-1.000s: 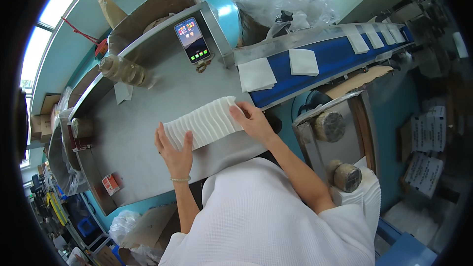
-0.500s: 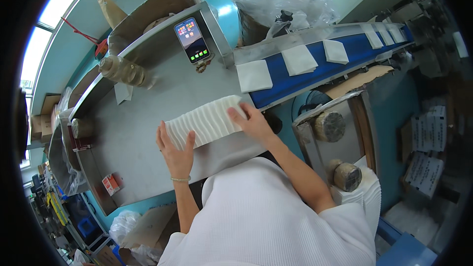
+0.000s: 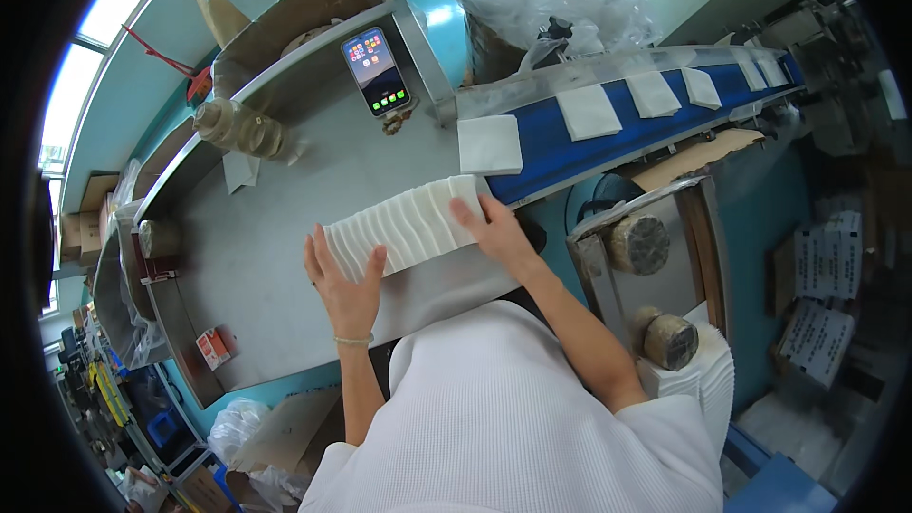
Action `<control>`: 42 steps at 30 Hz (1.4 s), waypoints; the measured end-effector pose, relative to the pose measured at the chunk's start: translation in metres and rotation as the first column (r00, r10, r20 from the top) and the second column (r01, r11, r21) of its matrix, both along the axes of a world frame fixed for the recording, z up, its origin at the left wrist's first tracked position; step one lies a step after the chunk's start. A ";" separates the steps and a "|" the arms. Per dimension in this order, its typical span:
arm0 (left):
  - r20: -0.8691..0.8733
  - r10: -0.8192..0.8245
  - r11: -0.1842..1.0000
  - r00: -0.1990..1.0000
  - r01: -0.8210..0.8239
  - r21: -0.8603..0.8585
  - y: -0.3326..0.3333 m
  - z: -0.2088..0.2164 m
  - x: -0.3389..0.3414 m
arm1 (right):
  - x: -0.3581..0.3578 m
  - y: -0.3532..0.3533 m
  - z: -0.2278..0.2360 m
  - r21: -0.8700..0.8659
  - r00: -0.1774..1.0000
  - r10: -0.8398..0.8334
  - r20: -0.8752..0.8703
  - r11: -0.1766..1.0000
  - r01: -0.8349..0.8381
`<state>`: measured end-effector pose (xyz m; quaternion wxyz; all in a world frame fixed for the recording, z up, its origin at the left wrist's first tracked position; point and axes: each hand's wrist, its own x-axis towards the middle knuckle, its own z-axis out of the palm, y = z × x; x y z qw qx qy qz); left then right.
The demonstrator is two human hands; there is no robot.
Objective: Stacking and organizing paper napkins on a production line workstation.
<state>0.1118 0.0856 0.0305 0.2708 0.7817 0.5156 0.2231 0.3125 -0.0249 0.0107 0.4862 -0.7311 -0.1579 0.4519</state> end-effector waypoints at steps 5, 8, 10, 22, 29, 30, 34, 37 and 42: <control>-0.109 -0.002 0.999 0.994 0.007 0.047 -0.003 0.001 0.006 | -0.009 0.003 -0.015 0.110 0.856 -0.108 -0.505 0.976 0.188; -0.193 0.016 1.000 0.981 -0.019 -0.014 -0.003 0.007 0.007 | 0.008 -0.014 -0.025 0.049 0.796 0.047 -0.604 0.999 -0.021; -0.161 0.006 1.000 0.987 -0.008 -0.014 -0.001 0.006 0.007 | 0.007 -0.016 -0.033 0.049 0.885 0.032 -0.464 0.999 -0.011; -0.183 -0.030 0.997 0.983 0.043 0.069 -0.014 0.004 0.022 | -0.008 0.003 -0.021 0.191 0.755 -0.050 -0.653 0.955 0.229; -0.249 -0.010 0.996 0.968 0.031 0.081 -0.016 0.005 0.033 | -0.017 0.012 -0.003 0.058 0.985 0.064 -0.161 0.997 -0.056; -0.250 -0.013 0.996 0.968 0.035 0.081 -0.016 0.005 0.033 | -0.017 0.015 -0.001 0.062 0.992 0.117 0.043 0.991 -0.120; -0.211 -0.021 0.999 0.977 0.028 0.032 -0.013 0.006 0.029 | -0.011 0.012 -0.020 0.167 0.876 -0.064 -0.479 0.972 0.163; -0.215 -0.010 1.000 0.977 0.012 0.011 -0.011 0.007 0.028 | -0.008 0.006 -0.029 0.105 0.807 -0.063 -0.587 0.983 0.153; -0.147 -0.046 0.999 0.988 0.050 0.023 -0.014 0.007 0.029 | 0.001 0.014 -0.016 0.027 0.964 -0.177 -0.199 0.982 0.186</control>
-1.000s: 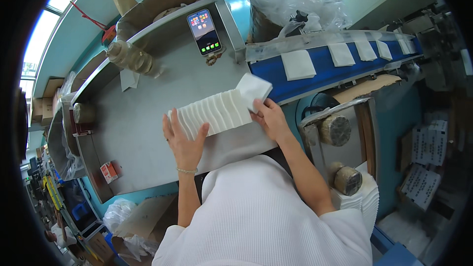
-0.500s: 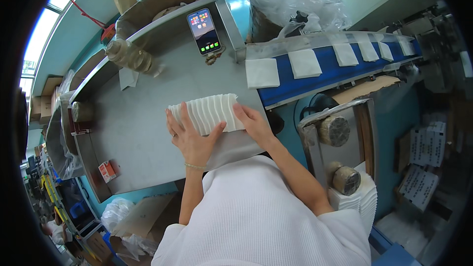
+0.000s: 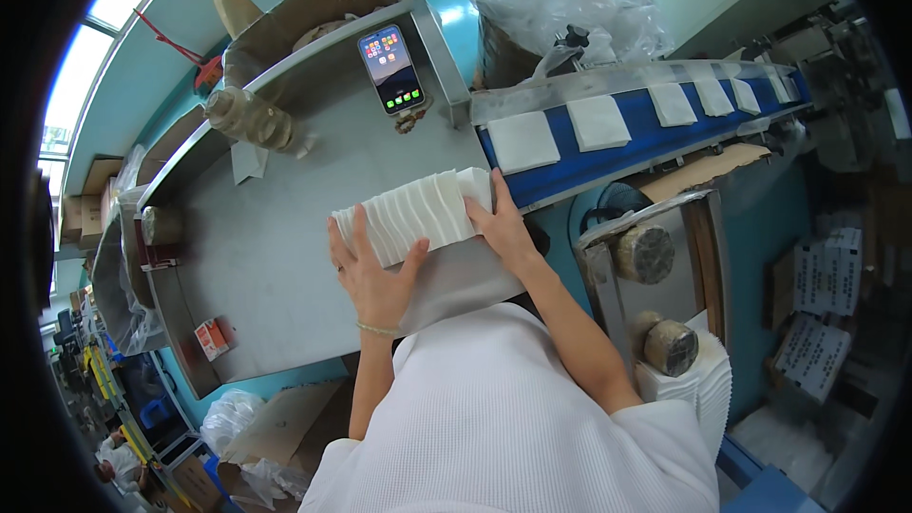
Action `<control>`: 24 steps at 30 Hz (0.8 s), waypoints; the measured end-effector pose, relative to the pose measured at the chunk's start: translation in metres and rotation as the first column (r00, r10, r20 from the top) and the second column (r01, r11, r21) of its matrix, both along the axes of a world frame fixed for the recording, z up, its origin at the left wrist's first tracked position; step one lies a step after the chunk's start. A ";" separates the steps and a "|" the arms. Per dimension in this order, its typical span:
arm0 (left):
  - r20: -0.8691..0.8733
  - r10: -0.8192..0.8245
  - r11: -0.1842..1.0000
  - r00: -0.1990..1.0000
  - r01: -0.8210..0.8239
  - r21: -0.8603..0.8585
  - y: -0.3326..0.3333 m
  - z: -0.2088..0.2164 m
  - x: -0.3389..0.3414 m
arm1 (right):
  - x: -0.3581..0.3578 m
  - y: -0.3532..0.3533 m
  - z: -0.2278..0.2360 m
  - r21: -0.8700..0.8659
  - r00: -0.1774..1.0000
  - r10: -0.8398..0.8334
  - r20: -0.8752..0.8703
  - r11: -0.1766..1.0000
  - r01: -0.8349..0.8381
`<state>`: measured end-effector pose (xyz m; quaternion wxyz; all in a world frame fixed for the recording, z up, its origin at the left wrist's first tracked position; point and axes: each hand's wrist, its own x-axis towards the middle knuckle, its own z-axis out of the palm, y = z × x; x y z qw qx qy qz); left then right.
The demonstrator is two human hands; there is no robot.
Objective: Stacking and organizing paper napkins on a production line workstation.
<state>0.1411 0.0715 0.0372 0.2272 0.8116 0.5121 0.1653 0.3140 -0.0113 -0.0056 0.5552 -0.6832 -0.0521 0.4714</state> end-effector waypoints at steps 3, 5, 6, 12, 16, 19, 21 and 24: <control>0.013 -0.027 0.996 1.000 0.025 0.081 -0.002 -0.002 0.000 | 0.011 -0.014 -0.013 0.032 0.971 0.238 -0.020 0.971 -0.238; 0.011 0.004 0.997 1.000 -0.004 0.079 -0.002 0.001 0.000 | 0.010 -0.022 -0.012 0.074 0.949 0.301 -0.093 0.953 -0.295; 0.012 0.001 0.997 1.000 -0.002 0.079 -0.002 0.000 0.001 | 0.012 -0.022 -0.017 0.074 0.950 0.299 -0.092 0.953 -0.292; 0.135 -0.069 0.996 0.988 0.060 0.069 -0.002 -0.009 0.000 | 0.000 -0.013 0.014 0.044 0.953 0.165 0.255 0.982 -0.182; 0.123 -0.058 0.998 0.991 0.055 0.027 -0.009 0.003 0.010 | -0.009 -0.008 0.012 0.256 0.964 0.062 -0.259 0.967 0.007; 0.054 -0.027 0.997 0.998 0.023 0.076 -0.006 0.000 0.012 | 0.006 -0.026 -0.001 0.152 0.941 0.113 -0.318 0.986 -0.067; 0.020 -0.022 0.995 1.000 0.020 0.097 -0.006 -0.004 0.013 | 0.003 -0.032 -0.014 0.146 0.949 0.042 -0.313 0.989 0.004; 0.056 -0.049 0.990 0.997 0.041 0.132 -0.006 -0.007 0.012 | 0.013 -0.020 -0.011 0.199 0.895 -0.242 -0.374 0.922 0.332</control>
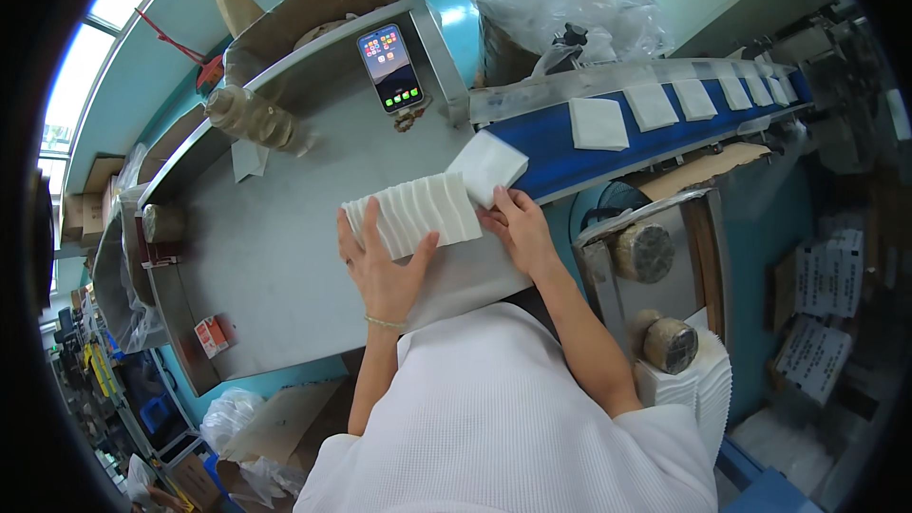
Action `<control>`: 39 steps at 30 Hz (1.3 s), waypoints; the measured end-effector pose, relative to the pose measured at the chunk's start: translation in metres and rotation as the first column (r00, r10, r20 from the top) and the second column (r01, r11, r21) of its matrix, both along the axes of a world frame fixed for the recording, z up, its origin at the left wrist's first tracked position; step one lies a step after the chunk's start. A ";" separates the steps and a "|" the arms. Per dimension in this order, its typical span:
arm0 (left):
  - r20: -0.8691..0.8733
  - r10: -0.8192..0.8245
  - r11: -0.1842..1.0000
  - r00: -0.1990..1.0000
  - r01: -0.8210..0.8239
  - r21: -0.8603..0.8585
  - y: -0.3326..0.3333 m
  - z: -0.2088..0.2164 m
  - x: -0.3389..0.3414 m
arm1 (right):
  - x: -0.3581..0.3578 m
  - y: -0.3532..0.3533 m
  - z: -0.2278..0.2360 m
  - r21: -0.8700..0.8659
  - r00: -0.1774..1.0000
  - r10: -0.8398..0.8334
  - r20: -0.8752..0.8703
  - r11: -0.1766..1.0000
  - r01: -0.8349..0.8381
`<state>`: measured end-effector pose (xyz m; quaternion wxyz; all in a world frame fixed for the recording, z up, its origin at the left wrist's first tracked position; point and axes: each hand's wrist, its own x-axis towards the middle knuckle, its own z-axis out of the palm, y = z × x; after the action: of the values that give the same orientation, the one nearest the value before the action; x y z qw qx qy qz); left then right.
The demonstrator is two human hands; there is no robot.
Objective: Stacking and organizing paper napkins on a production line workstation.
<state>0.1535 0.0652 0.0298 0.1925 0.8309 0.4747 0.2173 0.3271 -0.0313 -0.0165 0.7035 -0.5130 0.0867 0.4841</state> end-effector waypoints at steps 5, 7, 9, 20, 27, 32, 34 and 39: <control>0.033 -0.040 0.994 0.999 0.043 -0.097 -0.008 0.005 0.008 | -0.028 0.013 0.014 -0.259 0.711 0.457 0.535 0.889 -0.377; -0.030 -0.002 0.996 1.000 0.000 -0.089 -0.010 0.008 0.013 | -0.027 0.010 0.014 -0.162 0.831 0.440 0.340 0.898 -0.409; -0.092 0.035 0.996 0.995 -0.042 -0.076 -0.008 0.006 0.013 | -0.023 0.006 0.009 -0.037 0.910 0.413 0.032 0.911 -0.411; 0.100 -0.070 0.997 0.993 0.072 -0.021 0.006 -0.020 -0.004 | -0.004 0.006 0.010 -0.070 0.985 0.156 -0.075 0.984 -0.162; 0.036 -0.013 0.998 0.999 0.015 -0.053 -0.006 0.005 0.013 | -0.023 0.010 0.003 0.010 0.946 0.279 0.166 0.959 -0.284; 0.085 -0.054 0.998 0.995 0.053 0.017 0.002 -0.002 0.007 | -0.008 0.002 -0.007 -0.013 0.998 0.062 -0.012 0.998 -0.062; 0.103 -0.090 0.996 0.991 0.091 -0.005 0.001 -0.010 0.006 | -0.005 0.004 -0.008 -0.005 0.999 0.044 0.005 0.999 -0.044; 0.130 -0.150 0.988 0.980 0.153 -0.011 -0.004 -0.007 0.014 | -0.026 0.019 0.021 -0.251 0.718 0.473 0.511 0.881 -0.401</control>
<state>0.1673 0.0616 0.0227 0.2476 0.8466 0.3990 0.2504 0.3013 -0.0124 0.0048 0.5302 -0.6792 -0.2167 0.4589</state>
